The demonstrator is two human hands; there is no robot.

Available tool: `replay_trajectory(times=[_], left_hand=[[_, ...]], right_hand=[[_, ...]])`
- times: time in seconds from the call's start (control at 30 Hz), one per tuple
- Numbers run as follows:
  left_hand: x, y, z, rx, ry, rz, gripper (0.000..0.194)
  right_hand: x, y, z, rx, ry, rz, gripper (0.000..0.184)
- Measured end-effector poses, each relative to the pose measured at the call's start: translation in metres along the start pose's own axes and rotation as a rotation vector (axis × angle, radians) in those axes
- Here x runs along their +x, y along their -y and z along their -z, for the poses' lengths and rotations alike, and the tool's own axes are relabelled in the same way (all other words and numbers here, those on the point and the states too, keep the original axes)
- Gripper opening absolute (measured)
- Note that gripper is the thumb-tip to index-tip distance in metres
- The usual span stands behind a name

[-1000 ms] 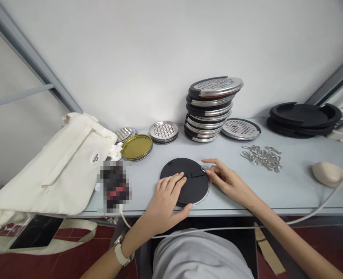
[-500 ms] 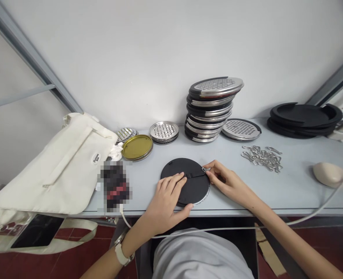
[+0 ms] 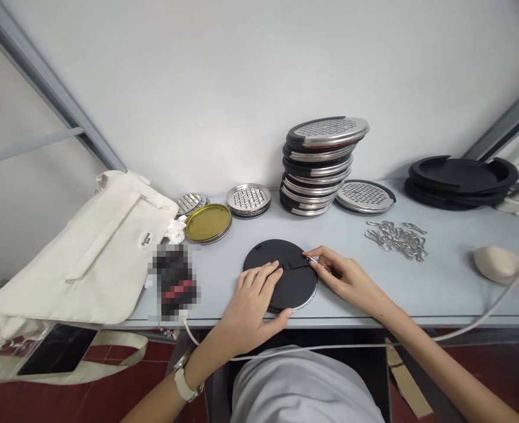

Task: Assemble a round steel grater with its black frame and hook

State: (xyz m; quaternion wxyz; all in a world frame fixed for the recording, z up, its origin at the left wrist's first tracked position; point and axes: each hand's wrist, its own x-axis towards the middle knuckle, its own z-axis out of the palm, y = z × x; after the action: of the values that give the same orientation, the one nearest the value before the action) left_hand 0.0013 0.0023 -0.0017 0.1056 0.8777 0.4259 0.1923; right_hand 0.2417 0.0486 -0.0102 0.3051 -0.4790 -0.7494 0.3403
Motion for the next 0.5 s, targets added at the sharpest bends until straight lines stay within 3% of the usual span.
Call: replay_trajectory(times=[0.5], left_hand=[[-0.0005, 0.0005, 0.0009, -0.008, 0.000, -0.002, 0.056]], right_hand=[[0.0000, 0.0044, 0.0009, 0.032, 0.017, -0.019, 0.030]])
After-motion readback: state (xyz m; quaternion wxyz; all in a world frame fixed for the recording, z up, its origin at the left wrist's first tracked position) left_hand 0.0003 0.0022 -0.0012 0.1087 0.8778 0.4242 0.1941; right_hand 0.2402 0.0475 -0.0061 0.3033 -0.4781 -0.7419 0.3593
